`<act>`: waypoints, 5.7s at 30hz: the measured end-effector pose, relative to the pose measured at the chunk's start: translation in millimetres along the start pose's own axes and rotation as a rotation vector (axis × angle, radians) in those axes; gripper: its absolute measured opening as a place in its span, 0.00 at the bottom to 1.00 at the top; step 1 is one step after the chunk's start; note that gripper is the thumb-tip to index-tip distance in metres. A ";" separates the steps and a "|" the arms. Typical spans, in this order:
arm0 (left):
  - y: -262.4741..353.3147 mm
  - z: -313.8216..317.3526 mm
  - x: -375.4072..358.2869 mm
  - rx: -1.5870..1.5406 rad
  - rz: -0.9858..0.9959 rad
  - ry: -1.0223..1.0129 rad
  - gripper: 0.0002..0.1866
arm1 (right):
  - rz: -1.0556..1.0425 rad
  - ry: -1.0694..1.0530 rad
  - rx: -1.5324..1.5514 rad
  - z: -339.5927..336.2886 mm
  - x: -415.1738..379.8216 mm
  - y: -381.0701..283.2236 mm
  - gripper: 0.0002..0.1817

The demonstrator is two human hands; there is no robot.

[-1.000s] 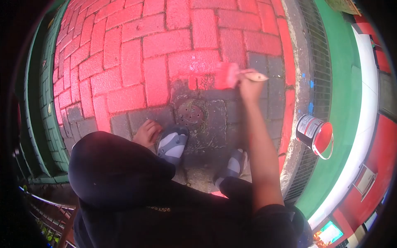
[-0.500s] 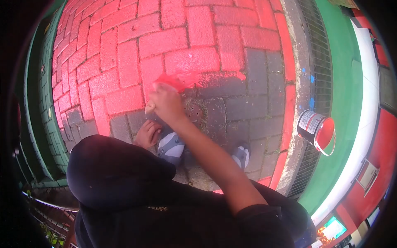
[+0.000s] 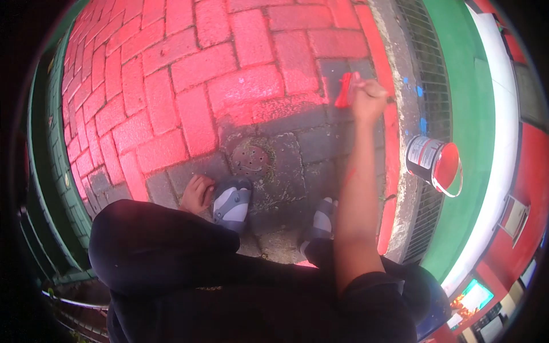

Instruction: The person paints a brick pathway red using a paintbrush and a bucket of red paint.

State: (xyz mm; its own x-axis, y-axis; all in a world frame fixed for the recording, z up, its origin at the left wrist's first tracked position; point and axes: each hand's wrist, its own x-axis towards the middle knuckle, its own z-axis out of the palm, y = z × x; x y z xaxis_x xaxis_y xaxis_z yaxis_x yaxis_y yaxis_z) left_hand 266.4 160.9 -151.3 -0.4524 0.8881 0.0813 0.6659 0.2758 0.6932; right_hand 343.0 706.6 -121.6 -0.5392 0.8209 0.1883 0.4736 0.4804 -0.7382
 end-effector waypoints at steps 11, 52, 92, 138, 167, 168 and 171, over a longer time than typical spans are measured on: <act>-0.1 4.0 -0.5 0.009 -0.048 -0.051 0.11 | -0.165 -0.402 0.495 107.7 -65.4 -113.0 0.04; -3.9 2.4 -25.0 0.071 -0.154 -0.054 0.15 | -0.246 -1.315 0.120 -77.8 17.4 10.2 0.07; -8.2 6.3 2.6 0.034 0.008 -0.177 0.17 | -0.062 -0.997 0.219 -69.5 -15.9 0.2 0.15; 1.0 5.5 -4.6 0.113 0.043 -0.001 0.16 | 0.054 -0.524 -0.060 35.1 -37.7 -34.7 0.13; -3.2 1.7 -0.5 0.017 0.055 -0.041 0.18 | -0.121 0.057 -0.455 32.6 8.3 -27.7 0.10; -3.5 1.0 -0.2 0.010 0.041 -0.056 0.17 | -0.360 -0.051 -0.336 42.5 -2.1 -13.7 0.10; -1.4 0.9 2.4 0.008 0.020 -0.081 0.16 | -0.131 -0.362 -0.075 77.4 -87.3 -94.1 0.07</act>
State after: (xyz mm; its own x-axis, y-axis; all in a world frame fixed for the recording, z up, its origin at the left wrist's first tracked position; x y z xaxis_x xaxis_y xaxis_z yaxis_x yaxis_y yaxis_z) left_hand 264.9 162.9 -152.7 -0.3897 0.9202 0.0364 0.6791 0.2605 0.6862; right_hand 291.6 565.8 -118.7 -0.8028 0.5956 0.0274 0.4269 0.6062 -0.6710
